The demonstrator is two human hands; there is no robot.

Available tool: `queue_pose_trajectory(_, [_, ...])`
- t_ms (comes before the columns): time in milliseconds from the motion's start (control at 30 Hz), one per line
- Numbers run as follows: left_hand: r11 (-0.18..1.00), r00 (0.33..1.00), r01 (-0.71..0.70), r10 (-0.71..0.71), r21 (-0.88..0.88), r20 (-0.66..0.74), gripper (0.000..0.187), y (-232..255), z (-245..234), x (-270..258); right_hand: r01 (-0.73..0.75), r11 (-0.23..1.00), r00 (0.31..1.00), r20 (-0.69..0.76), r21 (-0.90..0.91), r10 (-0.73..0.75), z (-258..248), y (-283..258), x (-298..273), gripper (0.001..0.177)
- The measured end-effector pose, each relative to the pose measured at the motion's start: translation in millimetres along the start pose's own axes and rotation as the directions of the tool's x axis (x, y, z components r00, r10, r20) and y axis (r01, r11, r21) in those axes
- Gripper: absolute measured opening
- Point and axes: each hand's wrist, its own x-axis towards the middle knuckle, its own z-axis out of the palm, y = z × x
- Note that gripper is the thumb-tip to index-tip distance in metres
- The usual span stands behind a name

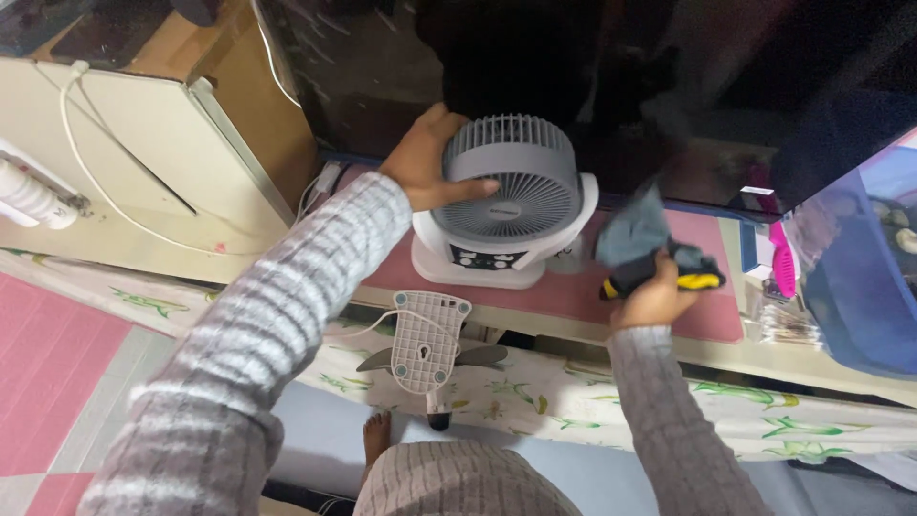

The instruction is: Cleaning a small desk fan and a television screen with a cloth.

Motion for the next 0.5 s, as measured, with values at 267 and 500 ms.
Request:
queue_pose_trajectory(267, [0.979,0.992,0.125,-0.128,0.163,0.006,0.088,-29,-29,-27,-0.114,0.993,0.983,0.144,-0.009,0.114,93,34,-8,0.035])
queue_pose_trajectory(500, [0.980,0.997,0.077,-0.074,0.184,-0.022,0.091,-32,-33,-52,-0.065,0.919,0.721,0.618,-0.388,0.312,81,51,-31,0.048])
